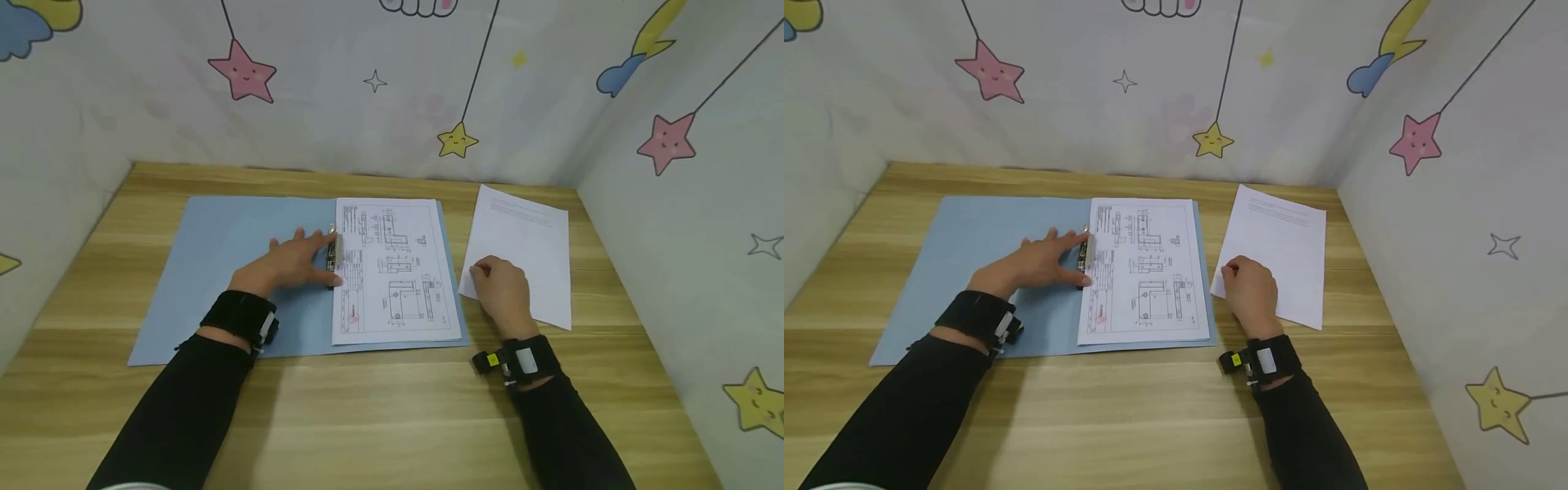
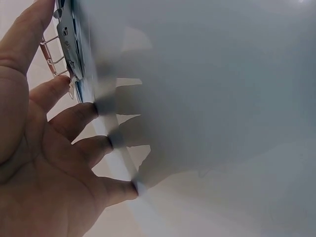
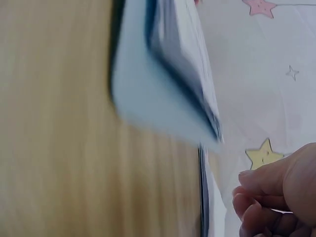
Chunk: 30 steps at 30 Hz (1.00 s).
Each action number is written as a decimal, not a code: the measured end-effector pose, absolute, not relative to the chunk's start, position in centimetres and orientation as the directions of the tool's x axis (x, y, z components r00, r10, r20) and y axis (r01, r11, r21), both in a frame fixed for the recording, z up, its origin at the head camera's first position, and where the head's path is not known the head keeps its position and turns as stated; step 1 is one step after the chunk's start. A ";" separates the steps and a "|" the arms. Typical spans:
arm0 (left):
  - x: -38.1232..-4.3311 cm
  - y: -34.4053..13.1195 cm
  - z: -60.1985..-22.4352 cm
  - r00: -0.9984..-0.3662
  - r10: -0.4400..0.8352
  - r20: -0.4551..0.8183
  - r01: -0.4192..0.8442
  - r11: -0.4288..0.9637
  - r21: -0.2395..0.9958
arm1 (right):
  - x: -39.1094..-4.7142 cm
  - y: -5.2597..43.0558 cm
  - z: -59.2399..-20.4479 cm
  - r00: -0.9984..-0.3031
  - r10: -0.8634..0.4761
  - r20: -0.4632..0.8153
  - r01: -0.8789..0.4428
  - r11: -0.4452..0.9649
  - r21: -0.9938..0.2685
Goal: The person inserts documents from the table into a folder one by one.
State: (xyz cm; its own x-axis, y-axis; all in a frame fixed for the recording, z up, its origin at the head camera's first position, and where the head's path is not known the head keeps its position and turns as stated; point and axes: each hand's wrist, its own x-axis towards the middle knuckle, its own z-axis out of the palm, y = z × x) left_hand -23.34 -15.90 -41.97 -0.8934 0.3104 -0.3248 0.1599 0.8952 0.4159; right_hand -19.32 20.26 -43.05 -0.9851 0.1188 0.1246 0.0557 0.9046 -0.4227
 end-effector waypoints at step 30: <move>-23.5 -15.7 -42.2 -0.893 0.315 -0.321 0.170 0.897 0.408 | -19.7 33.5 -42.6 -0.912 0.364 -0.188 0.395 0.903 -0.168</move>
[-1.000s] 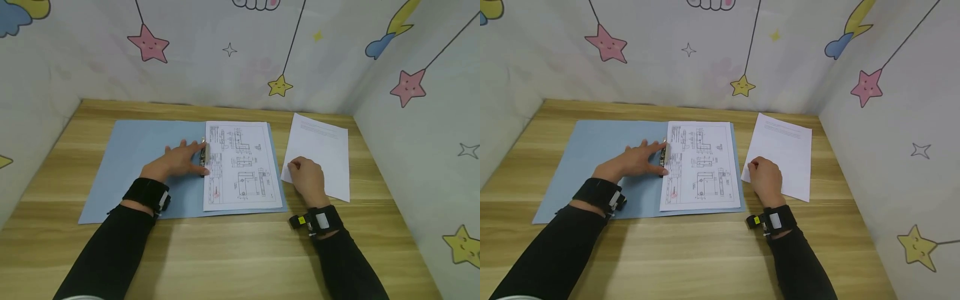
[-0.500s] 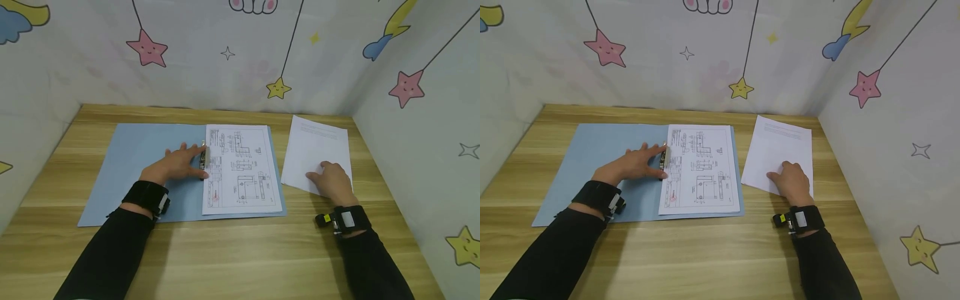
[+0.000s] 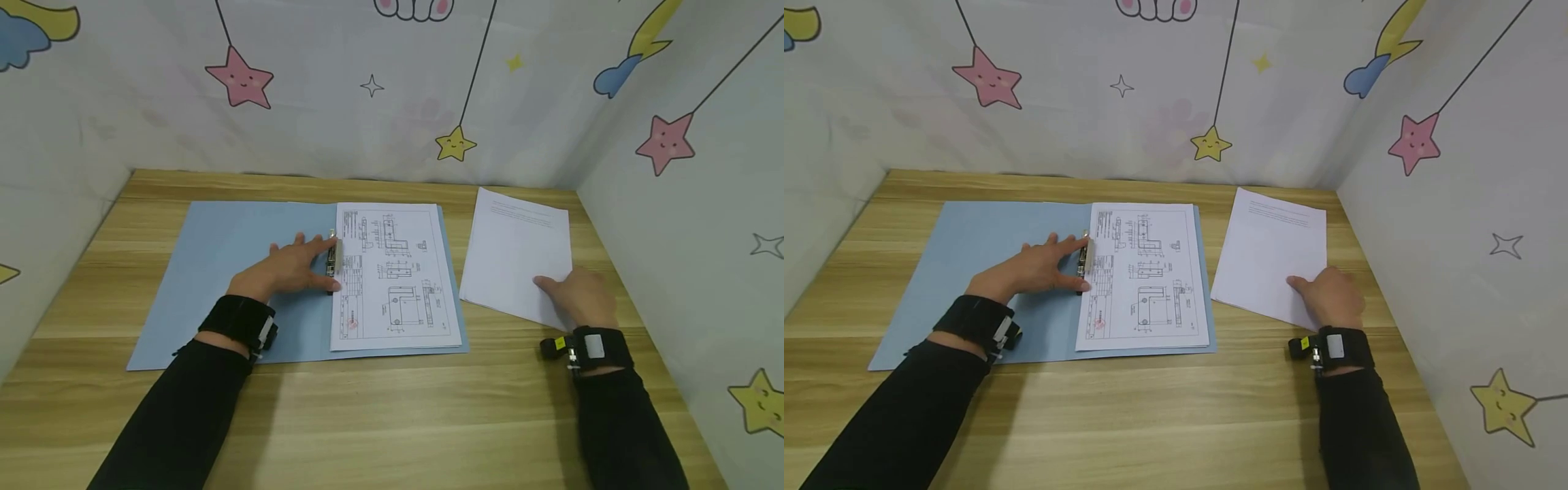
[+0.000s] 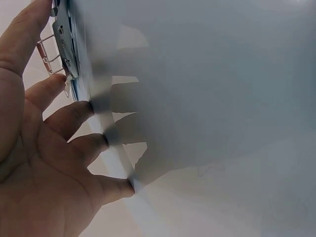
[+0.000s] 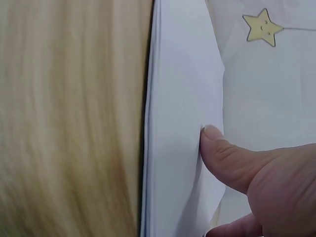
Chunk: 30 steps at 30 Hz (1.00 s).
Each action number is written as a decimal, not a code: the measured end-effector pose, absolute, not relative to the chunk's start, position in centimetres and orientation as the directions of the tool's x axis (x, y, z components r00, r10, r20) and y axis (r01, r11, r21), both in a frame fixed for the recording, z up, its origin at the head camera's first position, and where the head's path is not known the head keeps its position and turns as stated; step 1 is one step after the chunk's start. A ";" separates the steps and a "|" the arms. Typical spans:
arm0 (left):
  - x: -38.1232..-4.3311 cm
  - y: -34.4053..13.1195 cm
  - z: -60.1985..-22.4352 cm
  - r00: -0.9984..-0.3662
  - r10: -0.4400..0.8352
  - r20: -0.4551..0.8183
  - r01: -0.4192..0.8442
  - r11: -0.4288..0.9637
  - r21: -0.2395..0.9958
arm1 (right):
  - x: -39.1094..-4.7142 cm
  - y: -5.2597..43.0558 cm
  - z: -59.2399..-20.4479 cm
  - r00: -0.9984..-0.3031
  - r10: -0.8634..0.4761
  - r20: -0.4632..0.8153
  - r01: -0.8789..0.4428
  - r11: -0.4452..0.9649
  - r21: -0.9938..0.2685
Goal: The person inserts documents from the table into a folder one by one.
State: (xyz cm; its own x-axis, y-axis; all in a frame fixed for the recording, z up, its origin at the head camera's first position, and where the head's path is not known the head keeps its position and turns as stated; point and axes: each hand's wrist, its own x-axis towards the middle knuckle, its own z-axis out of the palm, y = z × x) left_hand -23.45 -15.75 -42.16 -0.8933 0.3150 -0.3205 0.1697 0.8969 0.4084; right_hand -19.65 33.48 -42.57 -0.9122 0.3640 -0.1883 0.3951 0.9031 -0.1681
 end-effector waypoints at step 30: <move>-23.1 -15.9 -42.1 -0.898 0.315 -0.306 0.183 0.902 0.391 | -20.1 34.4 -38.6 -0.883 0.449 0.137 0.296 0.760 -0.579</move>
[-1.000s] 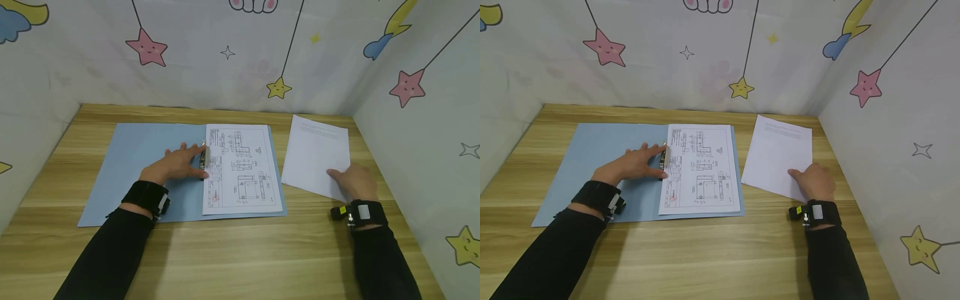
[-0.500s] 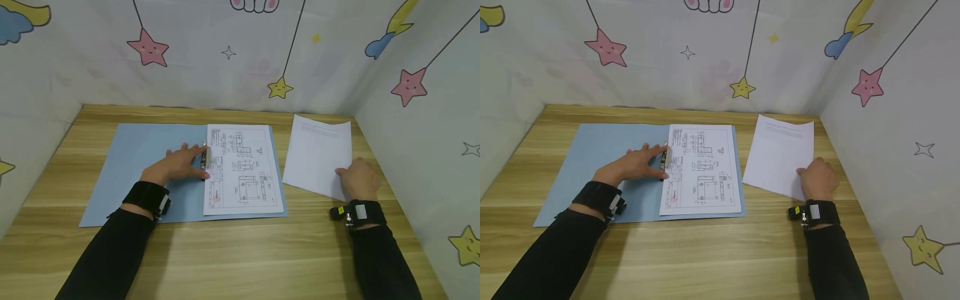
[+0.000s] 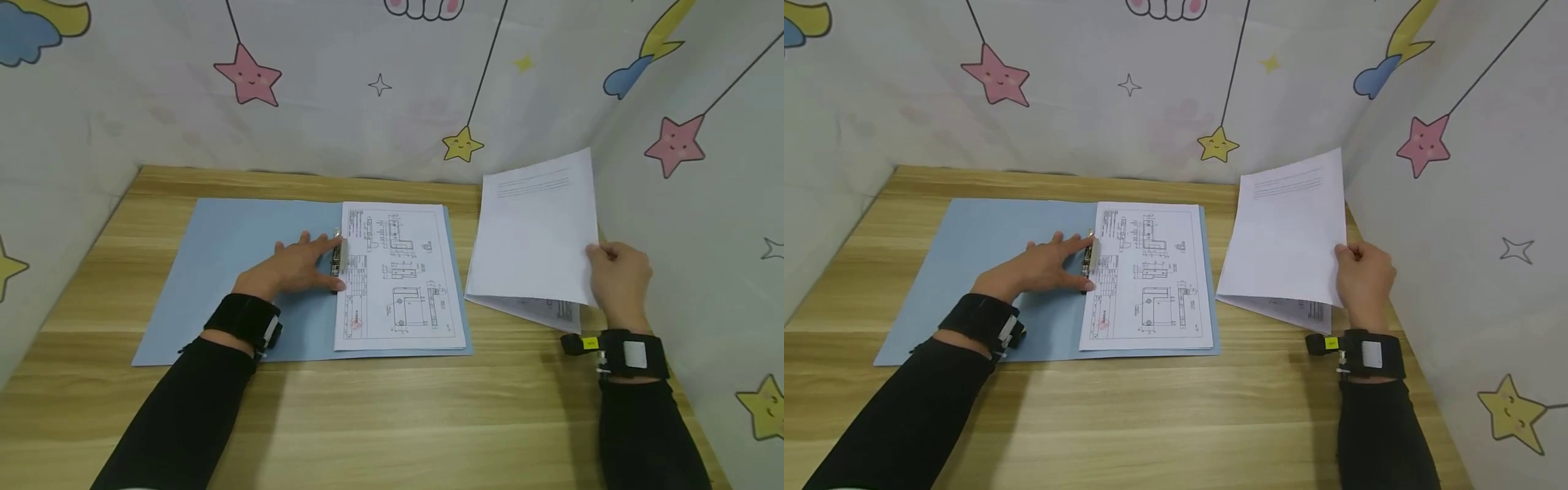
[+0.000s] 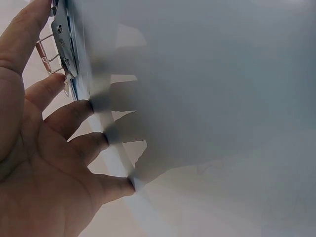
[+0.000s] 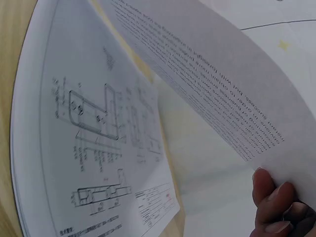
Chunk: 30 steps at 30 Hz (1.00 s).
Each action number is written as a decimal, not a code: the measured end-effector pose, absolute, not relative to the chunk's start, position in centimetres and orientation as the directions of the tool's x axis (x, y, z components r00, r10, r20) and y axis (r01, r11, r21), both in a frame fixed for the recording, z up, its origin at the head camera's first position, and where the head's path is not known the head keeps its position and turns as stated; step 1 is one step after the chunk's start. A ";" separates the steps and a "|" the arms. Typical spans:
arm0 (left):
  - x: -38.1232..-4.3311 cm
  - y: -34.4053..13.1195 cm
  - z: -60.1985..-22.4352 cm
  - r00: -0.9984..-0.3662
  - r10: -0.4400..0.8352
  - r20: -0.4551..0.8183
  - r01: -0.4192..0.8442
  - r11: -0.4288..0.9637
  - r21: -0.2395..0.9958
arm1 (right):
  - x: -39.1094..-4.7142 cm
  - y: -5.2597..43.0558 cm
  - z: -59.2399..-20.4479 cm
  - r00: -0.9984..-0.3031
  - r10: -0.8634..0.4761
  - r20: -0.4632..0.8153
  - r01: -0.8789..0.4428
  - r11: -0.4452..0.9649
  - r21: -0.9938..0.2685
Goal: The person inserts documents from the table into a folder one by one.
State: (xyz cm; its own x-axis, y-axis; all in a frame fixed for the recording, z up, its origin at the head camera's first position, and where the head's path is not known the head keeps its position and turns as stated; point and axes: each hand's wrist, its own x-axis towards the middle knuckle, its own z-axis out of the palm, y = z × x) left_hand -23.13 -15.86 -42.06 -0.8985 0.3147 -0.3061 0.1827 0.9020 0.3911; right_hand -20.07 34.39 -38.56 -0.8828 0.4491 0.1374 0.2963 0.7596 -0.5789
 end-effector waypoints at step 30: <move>-23.2 -15.8 -42.1 -0.899 0.314 -0.304 0.177 0.897 0.405 | -18.0 20.5 -42.9 -0.970 0.240 -0.041 0.175 0.567 -0.805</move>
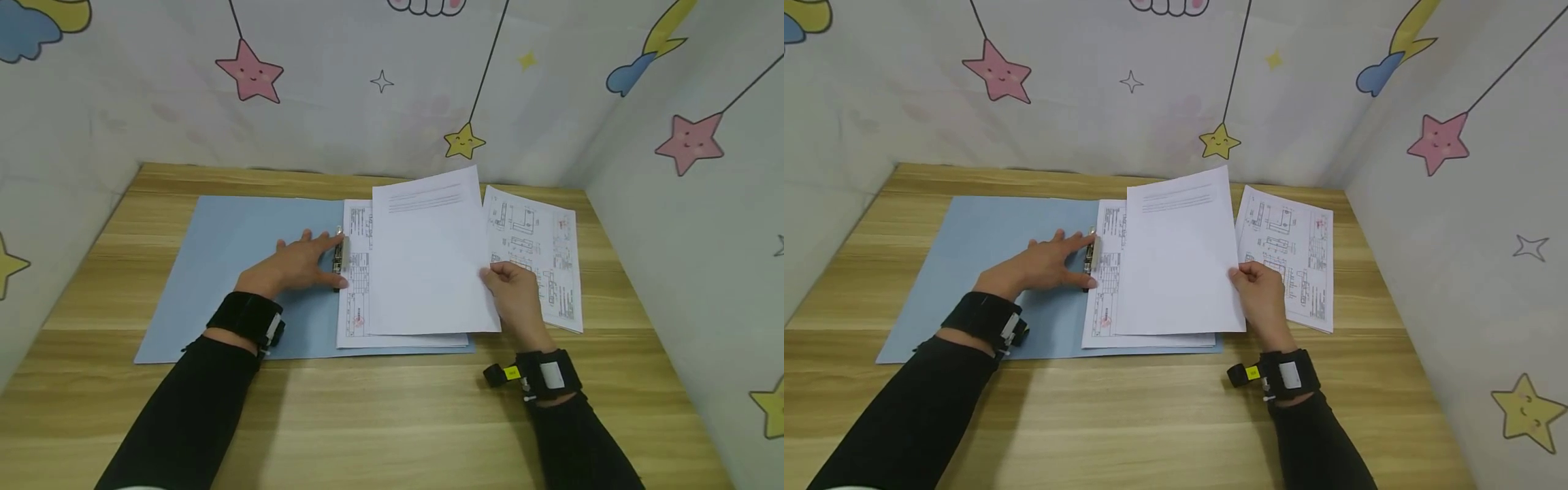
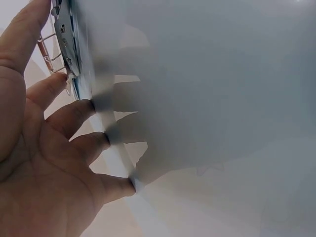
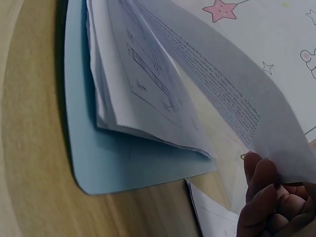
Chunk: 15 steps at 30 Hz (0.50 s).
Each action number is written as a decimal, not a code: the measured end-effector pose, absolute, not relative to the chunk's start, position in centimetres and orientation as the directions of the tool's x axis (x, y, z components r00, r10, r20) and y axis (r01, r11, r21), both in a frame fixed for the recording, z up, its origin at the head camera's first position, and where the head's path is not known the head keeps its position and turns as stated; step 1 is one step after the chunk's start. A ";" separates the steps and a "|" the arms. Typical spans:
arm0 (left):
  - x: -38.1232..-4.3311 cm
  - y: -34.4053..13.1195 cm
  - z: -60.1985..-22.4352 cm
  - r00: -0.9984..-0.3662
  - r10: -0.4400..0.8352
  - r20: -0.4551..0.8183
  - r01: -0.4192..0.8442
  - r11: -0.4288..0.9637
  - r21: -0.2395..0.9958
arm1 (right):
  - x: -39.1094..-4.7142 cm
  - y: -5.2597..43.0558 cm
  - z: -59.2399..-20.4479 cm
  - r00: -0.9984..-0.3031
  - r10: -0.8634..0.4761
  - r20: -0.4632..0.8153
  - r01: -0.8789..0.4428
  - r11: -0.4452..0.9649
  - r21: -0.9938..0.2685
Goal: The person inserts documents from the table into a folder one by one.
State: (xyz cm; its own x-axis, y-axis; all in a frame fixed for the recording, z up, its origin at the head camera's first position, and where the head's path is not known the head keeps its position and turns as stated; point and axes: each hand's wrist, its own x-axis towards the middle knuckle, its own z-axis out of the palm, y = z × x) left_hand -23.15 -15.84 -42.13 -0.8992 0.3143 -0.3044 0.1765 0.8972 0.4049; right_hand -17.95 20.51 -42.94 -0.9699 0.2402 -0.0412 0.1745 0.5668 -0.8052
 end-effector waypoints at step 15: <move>-23.2 -15.8 -42.1 -0.894 0.315 -0.318 0.173 0.899 0.403 | -17.8 19.8 -43.7 -0.992 0.125 0.000 0.091 0.724 -0.684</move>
